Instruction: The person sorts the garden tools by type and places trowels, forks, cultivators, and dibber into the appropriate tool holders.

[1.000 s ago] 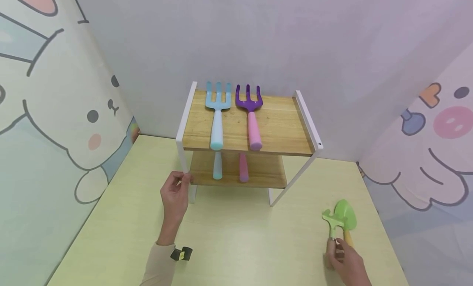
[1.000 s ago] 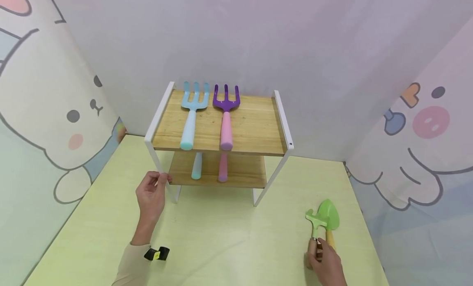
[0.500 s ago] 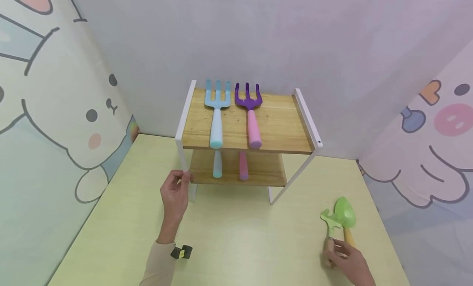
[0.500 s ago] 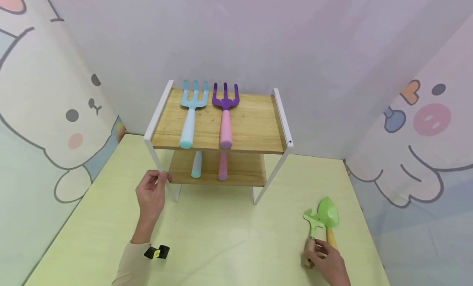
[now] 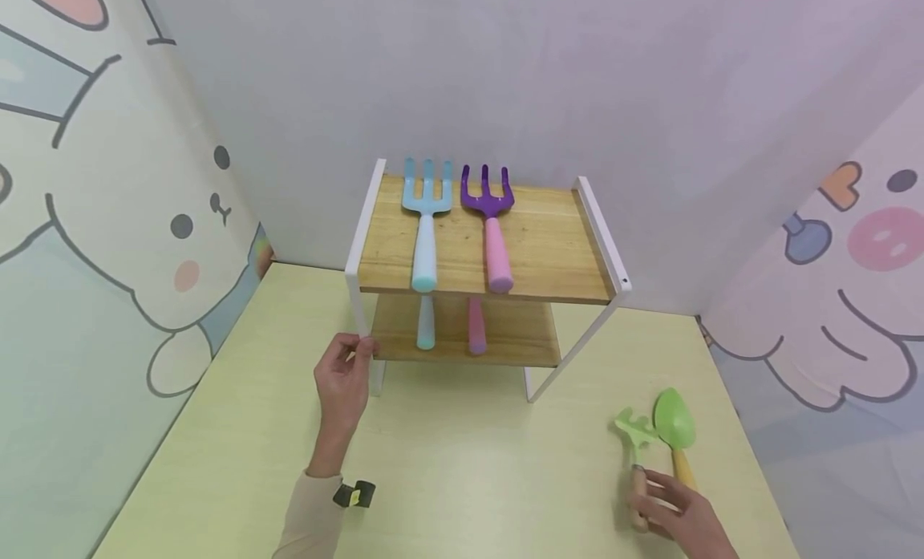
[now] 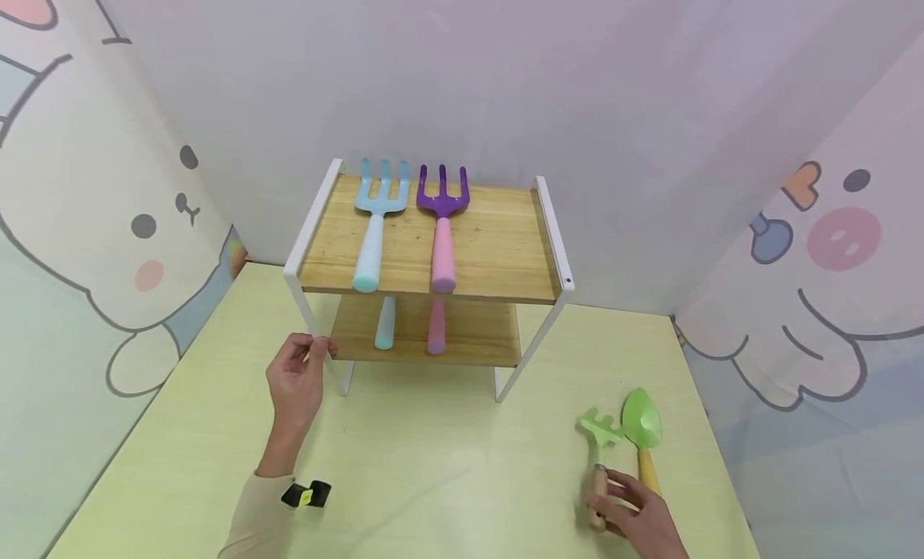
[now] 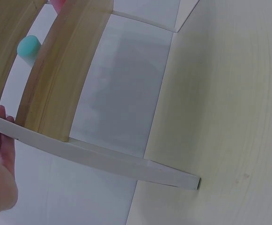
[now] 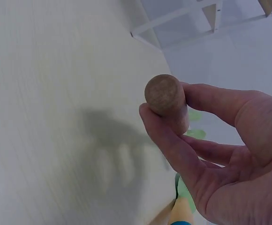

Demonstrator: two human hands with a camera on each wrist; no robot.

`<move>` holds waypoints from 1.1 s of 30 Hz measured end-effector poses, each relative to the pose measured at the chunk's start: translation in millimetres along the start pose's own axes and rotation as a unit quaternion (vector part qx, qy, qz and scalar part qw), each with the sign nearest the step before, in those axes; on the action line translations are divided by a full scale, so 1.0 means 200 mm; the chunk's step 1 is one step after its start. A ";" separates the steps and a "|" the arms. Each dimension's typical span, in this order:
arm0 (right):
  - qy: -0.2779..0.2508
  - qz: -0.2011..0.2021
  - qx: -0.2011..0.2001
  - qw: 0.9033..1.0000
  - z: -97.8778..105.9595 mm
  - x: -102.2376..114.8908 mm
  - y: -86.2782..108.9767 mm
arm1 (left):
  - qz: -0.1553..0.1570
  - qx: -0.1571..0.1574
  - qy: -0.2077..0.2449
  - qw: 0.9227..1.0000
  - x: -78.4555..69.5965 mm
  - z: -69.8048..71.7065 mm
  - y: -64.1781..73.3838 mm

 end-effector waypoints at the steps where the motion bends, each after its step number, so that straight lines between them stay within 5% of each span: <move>1: -0.006 0.002 0.003 1.000 0.00 0.01 0.01 | 0.000 -0.001 0.000 1.000 0.00 0.00 0.00; 16: -0.008 0.022 0.063 0.998 -0.05 0.09 0.08 | -0.007 0.003 -0.005 1.000 0.00 0.01 0.00; 33: 0.018 0.049 0.065 0.997 -0.09 0.28 0.19 | -0.004 0.000 -0.009 1.000 0.01 0.01 0.00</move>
Point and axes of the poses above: each hand's wrist, its own y-axis away from the middle knuckle, its own z-axis out of the back of the hand, x = y × z, the point moved 6 cm from there along -y, towards the middle knuckle, and after that the axes turned 11 degrees about -y, right-handed, at the moved point
